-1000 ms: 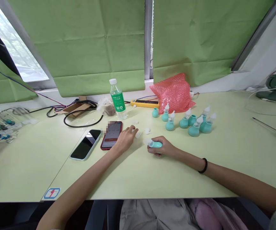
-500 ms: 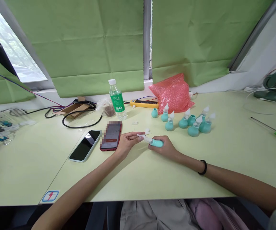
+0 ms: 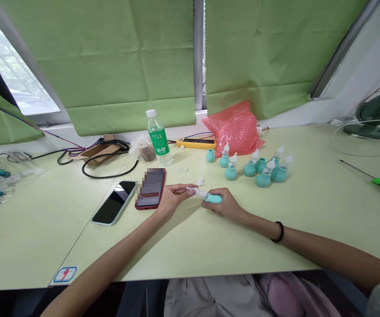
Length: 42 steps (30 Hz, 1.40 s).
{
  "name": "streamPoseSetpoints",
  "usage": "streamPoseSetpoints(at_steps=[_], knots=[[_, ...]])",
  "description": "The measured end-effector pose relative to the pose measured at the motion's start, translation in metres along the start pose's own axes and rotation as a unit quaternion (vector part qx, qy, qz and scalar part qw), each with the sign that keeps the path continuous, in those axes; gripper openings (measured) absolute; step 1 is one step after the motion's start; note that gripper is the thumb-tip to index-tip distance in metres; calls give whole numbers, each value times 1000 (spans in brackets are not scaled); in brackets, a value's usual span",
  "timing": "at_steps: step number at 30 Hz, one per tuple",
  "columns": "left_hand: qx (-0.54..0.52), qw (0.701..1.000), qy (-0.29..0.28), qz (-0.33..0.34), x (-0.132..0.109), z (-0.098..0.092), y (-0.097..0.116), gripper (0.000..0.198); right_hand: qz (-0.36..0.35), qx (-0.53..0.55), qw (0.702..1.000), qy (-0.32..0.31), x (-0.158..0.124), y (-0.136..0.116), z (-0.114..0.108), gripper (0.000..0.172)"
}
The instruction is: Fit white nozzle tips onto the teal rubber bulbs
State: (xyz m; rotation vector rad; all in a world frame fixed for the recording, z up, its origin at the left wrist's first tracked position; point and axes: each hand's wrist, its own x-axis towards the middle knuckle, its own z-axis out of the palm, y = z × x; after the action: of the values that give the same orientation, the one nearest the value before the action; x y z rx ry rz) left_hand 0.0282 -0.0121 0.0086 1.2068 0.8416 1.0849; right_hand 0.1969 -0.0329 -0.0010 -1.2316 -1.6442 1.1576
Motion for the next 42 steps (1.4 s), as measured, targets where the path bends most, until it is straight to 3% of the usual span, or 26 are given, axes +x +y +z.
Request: streamPoseSetpoints(at_steps=[10, 17, 36, 40, 42], knots=[[-11, 1000, -16, -8, -5, 5, 0, 31, 97, 87, 987, -93, 2, -2, -6, 19], [14, 1000, -3, 3, -7, 7, -3, 31, 123, 89, 983, -106, 2, -3, -8, 20], [36, 999, -17, 29, -9, 7, 1, 26, 109, 88, 981, -131, -2, -9, -7, 26], [59, 997, -28, 30, -9, 6, 6, 30, 65, 85, 981, -164, 0, -7, -9, 25], [67, 996, -33, 43, -8, 6, 9, 33, 8, 51, 983, -176, 2, -10, -11, 25]])
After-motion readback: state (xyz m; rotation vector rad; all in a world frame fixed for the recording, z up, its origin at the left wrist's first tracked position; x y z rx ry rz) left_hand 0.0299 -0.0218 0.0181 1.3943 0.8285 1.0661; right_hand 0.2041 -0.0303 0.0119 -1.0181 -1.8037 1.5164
